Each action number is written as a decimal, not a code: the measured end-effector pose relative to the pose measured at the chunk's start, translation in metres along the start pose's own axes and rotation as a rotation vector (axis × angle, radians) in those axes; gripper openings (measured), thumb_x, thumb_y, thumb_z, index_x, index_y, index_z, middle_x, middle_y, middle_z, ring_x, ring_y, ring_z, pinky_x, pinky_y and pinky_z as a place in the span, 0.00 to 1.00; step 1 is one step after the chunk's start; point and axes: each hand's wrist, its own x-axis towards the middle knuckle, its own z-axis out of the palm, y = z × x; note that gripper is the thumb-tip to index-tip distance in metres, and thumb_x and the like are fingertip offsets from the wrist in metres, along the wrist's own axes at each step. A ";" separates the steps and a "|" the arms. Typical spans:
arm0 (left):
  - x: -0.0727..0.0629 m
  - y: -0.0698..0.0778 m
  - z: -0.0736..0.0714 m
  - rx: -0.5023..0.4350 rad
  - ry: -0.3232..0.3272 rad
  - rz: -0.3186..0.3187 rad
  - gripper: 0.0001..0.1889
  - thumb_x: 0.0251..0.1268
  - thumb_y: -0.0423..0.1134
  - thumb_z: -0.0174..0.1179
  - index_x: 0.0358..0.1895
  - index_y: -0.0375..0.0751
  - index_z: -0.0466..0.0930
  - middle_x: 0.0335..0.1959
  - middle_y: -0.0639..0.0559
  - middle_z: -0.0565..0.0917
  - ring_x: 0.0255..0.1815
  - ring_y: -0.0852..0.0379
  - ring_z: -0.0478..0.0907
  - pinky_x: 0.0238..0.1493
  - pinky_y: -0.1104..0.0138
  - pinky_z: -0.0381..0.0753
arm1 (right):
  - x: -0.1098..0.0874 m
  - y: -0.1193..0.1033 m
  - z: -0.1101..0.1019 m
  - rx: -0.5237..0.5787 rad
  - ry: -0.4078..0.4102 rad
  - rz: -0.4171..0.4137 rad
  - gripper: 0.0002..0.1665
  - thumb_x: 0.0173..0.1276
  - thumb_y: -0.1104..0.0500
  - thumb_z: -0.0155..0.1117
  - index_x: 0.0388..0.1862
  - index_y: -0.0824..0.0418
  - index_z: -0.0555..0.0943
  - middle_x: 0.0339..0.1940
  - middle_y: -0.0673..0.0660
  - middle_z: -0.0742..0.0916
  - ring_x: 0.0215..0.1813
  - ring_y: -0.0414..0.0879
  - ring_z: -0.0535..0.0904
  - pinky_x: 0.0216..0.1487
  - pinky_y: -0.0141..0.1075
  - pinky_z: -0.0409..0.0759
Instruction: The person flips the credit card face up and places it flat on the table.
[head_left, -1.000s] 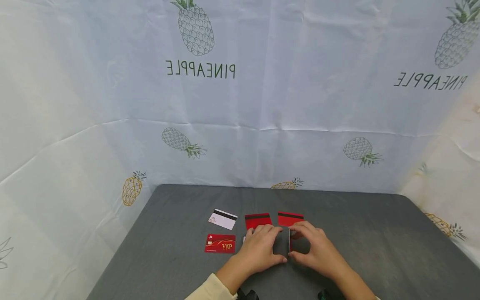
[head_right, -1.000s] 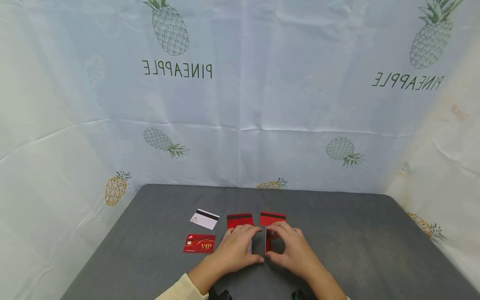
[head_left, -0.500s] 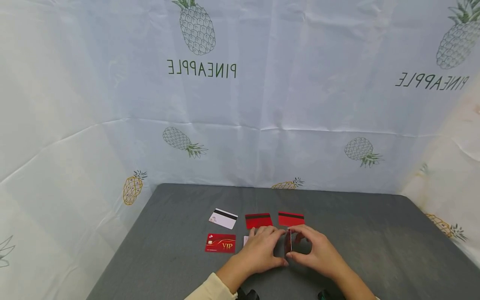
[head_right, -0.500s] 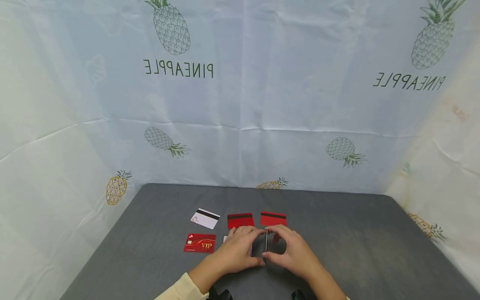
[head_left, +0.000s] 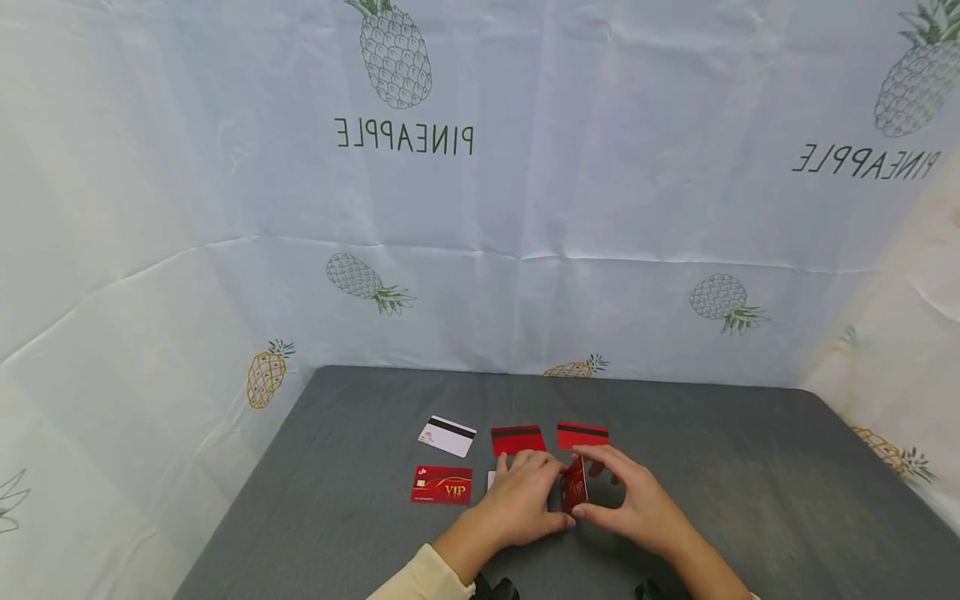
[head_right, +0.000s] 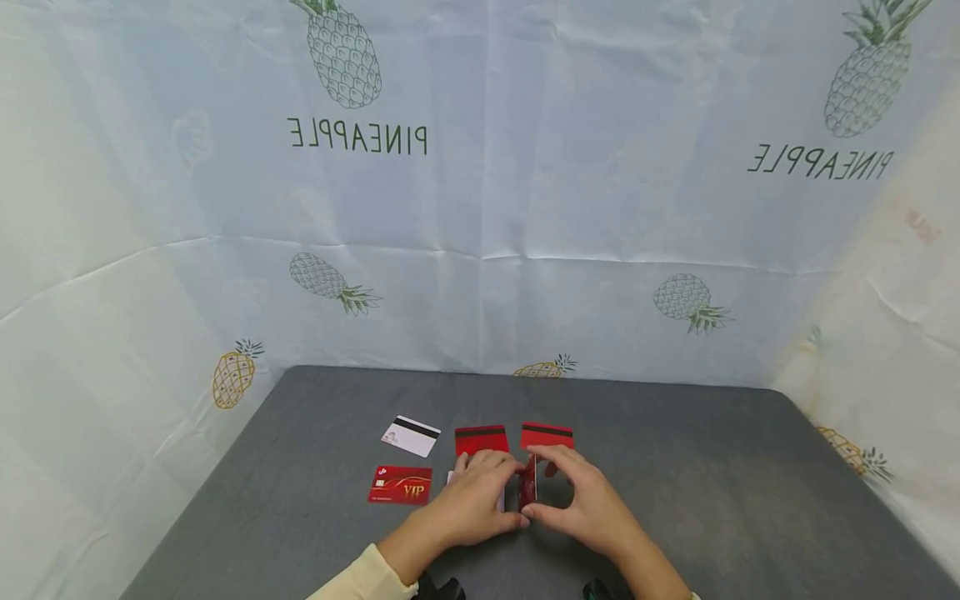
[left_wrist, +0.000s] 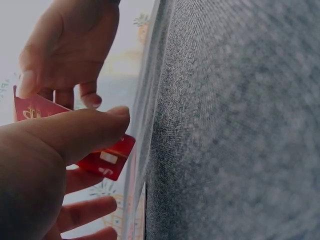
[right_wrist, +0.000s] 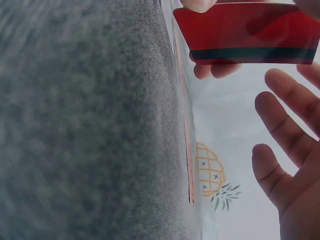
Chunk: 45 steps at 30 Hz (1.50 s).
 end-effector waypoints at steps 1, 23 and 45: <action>0.000 0.000 0.000 0.001 0.012 -0.005 0.29 0.53 0.56 0.71 0.59 0.54 0.77 0.58 0.58 0.77 0.64 0.54 0.69 0.64 0.33 0.63 | 0.000 0.000 0.000 -0.001 0.005 0.000 0.38 0.55 0.49 0.78 0.65 0.40 0.74 0.55 0.45 0.82 0.43 0.42 0.76 0.36 0.36 0.76; 0.003 -0.003 -0.002 -0.012 0.085 -0.072 0.29 0.50 0.57 0.72 0.55 0.52 0.79 0.59 0.54 0.75 0.66 0.51 0.66 0.62 0.33 0.62 | -0.001 0.026 -0.003 -0.117 -0.116 0.205 0.33 0.48 0.38 0.79 0.52 0.47 0.80 0.56 0.47 0.80 0.59 0.50 0.73 0.55 0.55 0.77; 0.001 -0.009 0.006 0.054 -0.055 -0.126 0.28 0.54 0.59 0.70 0.58 0.53 0.80 0.63 0.51 0.73 0.67 0.48 0.64 0.63 0.31 0.60 | 0.000 0.027 -0.002 -0.265 -0.226 0.346 0.38 0.45 0.36 0.79 0.54 0.49 0.83 0.59 0.50 0.79 0.60 0.51 0.69 0.50 0.52 0.68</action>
